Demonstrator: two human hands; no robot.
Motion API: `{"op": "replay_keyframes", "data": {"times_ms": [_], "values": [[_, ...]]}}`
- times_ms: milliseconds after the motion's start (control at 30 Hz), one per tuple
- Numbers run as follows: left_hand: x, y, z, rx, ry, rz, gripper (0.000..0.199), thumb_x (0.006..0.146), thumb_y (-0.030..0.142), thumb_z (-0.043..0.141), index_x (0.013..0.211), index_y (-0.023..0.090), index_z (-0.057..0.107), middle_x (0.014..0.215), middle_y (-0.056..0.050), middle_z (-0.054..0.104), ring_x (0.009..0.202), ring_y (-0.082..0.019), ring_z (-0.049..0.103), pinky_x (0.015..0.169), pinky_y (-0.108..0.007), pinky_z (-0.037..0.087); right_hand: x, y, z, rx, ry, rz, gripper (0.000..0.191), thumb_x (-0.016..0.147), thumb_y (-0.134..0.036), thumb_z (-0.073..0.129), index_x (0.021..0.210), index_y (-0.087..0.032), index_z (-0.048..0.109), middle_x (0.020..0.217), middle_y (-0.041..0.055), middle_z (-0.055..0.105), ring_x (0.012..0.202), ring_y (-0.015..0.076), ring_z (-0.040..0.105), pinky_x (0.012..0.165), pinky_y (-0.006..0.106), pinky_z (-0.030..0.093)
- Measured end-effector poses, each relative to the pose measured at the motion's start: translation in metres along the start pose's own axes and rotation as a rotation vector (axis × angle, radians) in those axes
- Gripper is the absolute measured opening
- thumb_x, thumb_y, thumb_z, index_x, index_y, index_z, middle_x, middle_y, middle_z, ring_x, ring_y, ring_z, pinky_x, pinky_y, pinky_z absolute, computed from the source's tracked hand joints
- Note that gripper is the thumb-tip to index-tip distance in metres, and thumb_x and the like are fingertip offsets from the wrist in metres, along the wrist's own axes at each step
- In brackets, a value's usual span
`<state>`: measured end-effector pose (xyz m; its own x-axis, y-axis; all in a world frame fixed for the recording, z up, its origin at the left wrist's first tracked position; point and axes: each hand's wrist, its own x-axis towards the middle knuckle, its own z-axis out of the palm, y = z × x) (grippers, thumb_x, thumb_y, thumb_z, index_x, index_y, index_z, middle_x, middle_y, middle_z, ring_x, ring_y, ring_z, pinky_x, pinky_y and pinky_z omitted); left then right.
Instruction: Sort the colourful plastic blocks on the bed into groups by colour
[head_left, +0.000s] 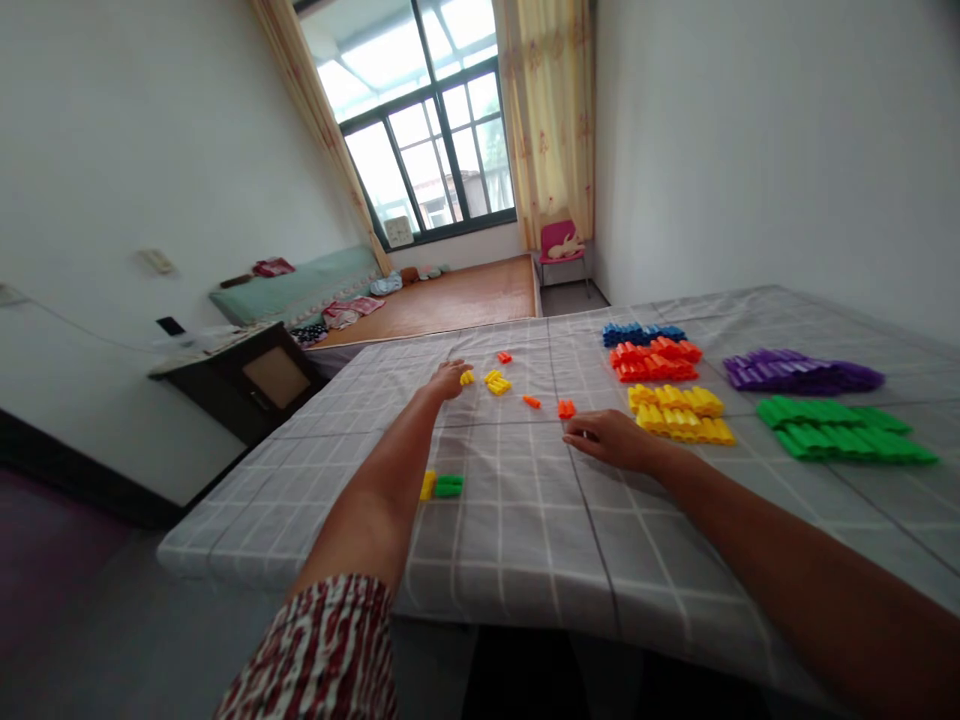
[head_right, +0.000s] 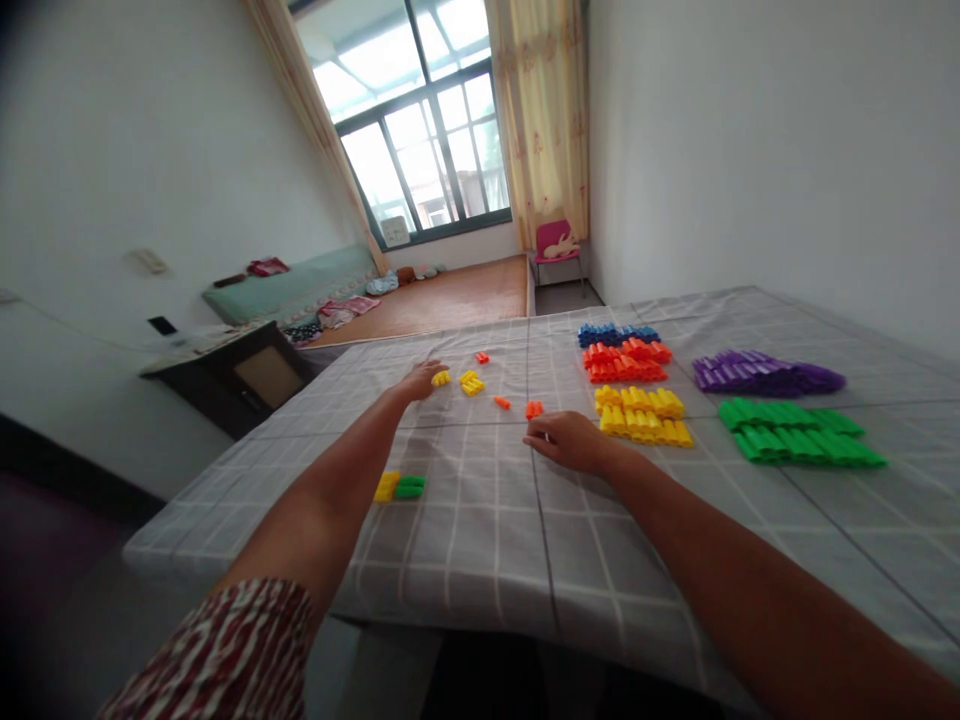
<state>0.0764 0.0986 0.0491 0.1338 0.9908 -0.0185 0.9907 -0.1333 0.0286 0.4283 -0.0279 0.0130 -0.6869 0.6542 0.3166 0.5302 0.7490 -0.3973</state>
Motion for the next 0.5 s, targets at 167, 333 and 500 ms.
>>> {"op": "replay_keyframes", "data": {"times_ms": [167,333,500], "values": [[0.004,-0.002,0.002,0.005,-0.087,-0.014,0.055,0.071,0.012,0.064,0.125,0.021,0.057,0.136,-0.009,0.053,0.121,-0.021,0.054,0.103,-0.030,0.041,-0.001,0.001,-0.001,0.010,0.035,0.016,0.029,0.092,-0.038,0.047,0.085,-0.018,0.066,0.074,0.0035,0.065,0.065,0.0132,0.056,0.062,0.024,0.037],[-0.005,0.016,-0.008,-0.037,-0.112,-0.104,0.059,0.077,0.045,0.064,0.126,0.014,0.051,0.115,-0.013,0.065,0.092,-0.021,0.066,0.080,-0.030,0.053,0.000,0.000,0.000,-0.015,0.033,0.002,0.029,0.092,-0.038,0.046,0.083,-0.018,0.065,0.074,0.0039,0.065,0.065,0.0134,0.056,0.062,0.024,0.037],[-0.011,0.062,0.000,-0.118,-0.092,-0.042,0.054,0.081,0.051,0.059,0.124,0.019,0.052,0.109,-0.009,0.067,0.087,-0.019,0.066,0.077,-0.029,0.052,0.001,-0.003,0.001,-0.007,0.026,-0.017,0.028,0.092,-0.037,0.046,0.081,-0.018,0.065,0.073,0.0036,0.064,0.064,0.0132,0.055,0.061,0.024,0.036]]}}
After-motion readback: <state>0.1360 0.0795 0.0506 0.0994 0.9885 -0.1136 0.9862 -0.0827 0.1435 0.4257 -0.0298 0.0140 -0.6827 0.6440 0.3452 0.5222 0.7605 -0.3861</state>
